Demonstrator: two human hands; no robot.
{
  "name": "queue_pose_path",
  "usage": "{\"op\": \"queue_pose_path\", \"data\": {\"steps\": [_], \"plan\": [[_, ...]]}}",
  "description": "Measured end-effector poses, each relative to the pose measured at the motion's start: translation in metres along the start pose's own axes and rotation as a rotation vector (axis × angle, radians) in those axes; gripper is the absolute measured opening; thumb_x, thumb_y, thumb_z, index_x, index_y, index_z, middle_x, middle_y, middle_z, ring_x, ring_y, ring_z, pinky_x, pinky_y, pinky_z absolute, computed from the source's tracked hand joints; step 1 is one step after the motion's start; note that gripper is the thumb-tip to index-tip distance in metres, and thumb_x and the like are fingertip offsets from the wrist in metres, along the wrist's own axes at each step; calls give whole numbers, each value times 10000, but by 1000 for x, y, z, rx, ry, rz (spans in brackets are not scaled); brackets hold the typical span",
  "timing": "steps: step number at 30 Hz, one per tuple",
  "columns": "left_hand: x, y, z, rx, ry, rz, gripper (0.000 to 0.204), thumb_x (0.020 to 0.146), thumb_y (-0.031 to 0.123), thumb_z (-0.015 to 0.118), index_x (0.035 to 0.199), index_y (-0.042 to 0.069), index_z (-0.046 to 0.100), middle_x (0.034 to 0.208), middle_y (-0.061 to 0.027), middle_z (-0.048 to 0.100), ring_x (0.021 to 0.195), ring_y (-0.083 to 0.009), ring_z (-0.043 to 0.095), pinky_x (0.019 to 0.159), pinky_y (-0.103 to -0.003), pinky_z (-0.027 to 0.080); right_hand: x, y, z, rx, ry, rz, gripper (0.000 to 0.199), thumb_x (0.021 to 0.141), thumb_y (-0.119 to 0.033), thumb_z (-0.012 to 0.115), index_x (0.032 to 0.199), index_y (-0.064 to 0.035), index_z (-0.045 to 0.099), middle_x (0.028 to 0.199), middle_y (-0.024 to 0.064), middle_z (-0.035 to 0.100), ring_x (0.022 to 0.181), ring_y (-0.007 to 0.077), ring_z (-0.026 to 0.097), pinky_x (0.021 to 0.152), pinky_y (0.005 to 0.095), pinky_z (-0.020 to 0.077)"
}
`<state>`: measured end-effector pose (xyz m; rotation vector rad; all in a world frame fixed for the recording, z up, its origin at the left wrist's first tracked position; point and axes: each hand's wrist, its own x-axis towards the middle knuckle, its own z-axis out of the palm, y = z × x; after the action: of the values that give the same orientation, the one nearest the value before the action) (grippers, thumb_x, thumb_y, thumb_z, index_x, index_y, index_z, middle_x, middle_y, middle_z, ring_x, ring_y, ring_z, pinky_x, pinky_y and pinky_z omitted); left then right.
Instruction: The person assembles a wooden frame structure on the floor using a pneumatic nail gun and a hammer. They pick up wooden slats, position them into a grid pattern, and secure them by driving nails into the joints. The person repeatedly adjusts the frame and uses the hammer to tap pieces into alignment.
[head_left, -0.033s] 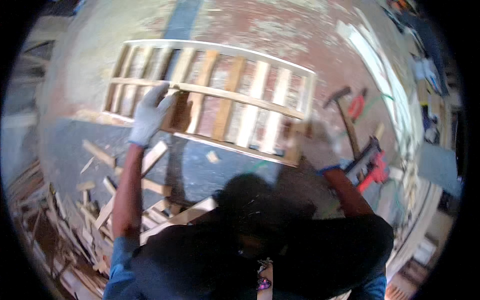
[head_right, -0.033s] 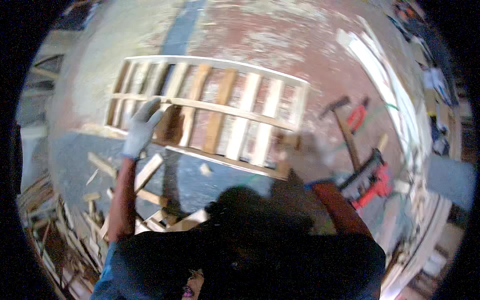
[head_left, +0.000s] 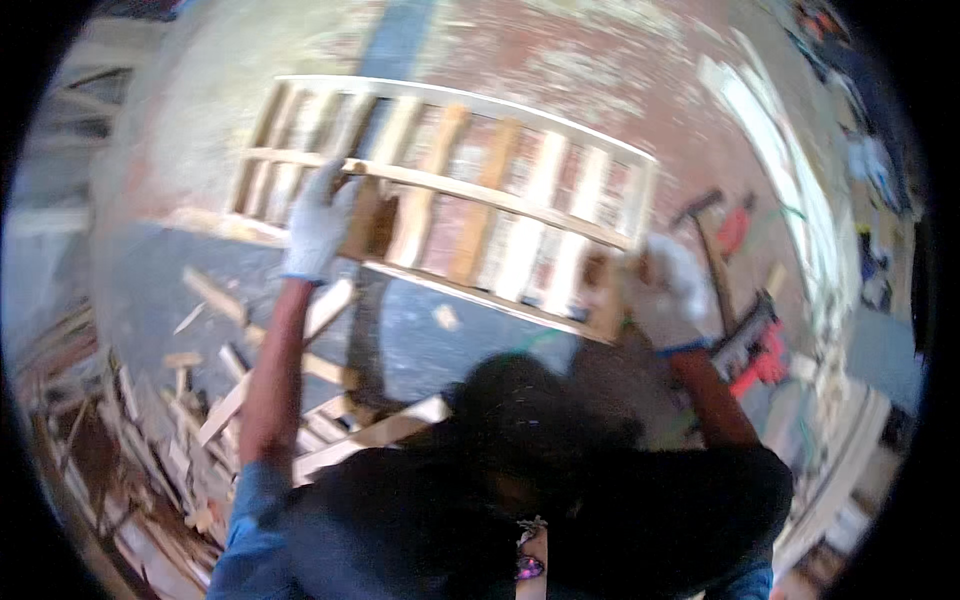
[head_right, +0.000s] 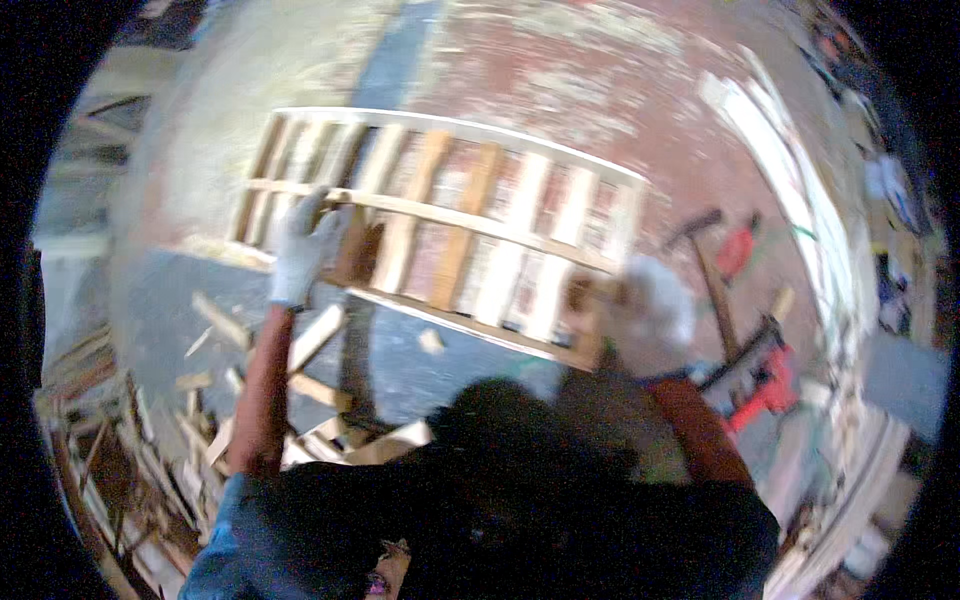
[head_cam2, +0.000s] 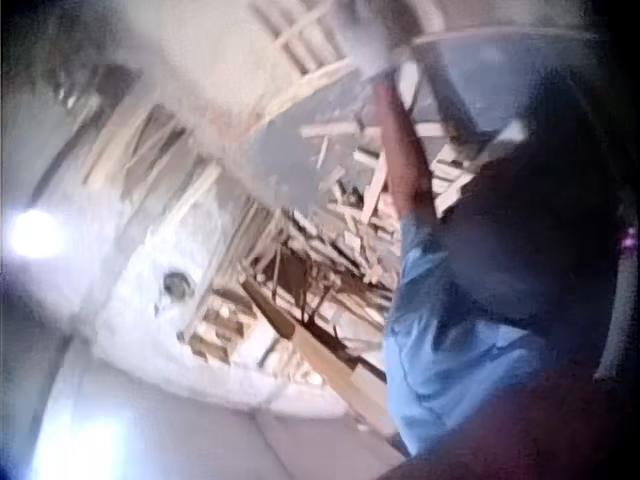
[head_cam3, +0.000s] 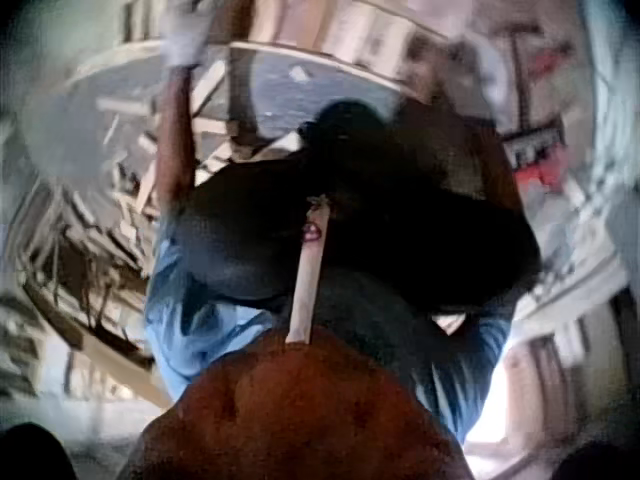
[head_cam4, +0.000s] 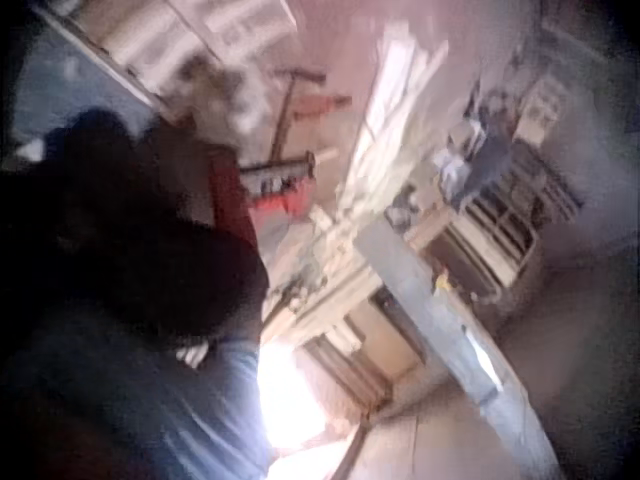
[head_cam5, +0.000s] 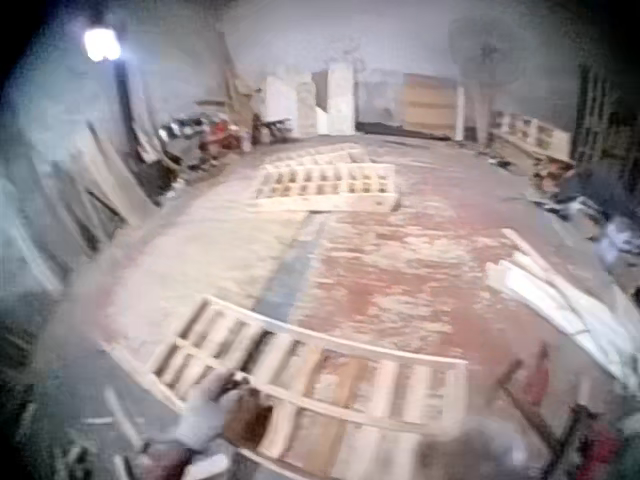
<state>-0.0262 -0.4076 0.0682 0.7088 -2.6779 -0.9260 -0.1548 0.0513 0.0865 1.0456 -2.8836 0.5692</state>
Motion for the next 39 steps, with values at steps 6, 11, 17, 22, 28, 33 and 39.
{"op": "queue_pose_path", "data": {"steps": [6,11,17,22,28,33,39], "plan": [[33,-51,-14,378,172,-102,515,944,104,624,1448,107,516,1458,-248,507,1294,-446,567,992,-516,541,45,-20,8,-1,-5,-275,391,756,-110,761,1125,-66,636,996,163,632,997,407,600,855,514,457],[47,-66,-13,354,135,-120,515,944,143,651,1443,134,525,1491,-340,427,1123,-529,648,933,-567,560,45,-7,35,-178,-49,-257,237,769,-164,761,955,-96,631,879,129,599,927,375,577,823,491,416],[61,-86,-6,340,123,27,448,926,65,636,1371,93,598,1565,-320,375,1231,-530,598,989,-547,540,42,-5,40,-129,39,-255,216,767,-175,753,948,-111,653,871,126,607,924,368,581,842,490,419],[66,-86,-2,298,106,84,441,907,6,623,1345,53,605,1450,-304,455,1251,-499,583,1042,-507,516,41,1,42,-194,-43,-216,203,793,-196,732,963,-108,664,881,121,625,939,365,590,863,497,428],[67,-99,6,385,162,167,427,931,105,646,1357,117,613,1478,-299,440,1151,-506,618,964,-559,547,41,-2,44,-283,-68,-181,167,848,-234,692,951,-103,677,892,136,640,947,371,601,898,513,433],[68,-96,2,432,119,185,456,914,96,654,1363,165,614,1495,-250,446,1126,-501,620,939,-576,545,42,-8,43,-283,-104,-164,173,854,-252,688,933,-98,677,879,145,638,933,379,603,890,517,430],[78,-89,-8,423,62,220,400,904,105,662,1301,154,669,1407,-235,559,1147,-476,627,963,-549,539,42,-14,39,-261,-88,-159,153,825,-242,698,927,-130,675,848,118,626,897,348,611,840,490,439]]}}
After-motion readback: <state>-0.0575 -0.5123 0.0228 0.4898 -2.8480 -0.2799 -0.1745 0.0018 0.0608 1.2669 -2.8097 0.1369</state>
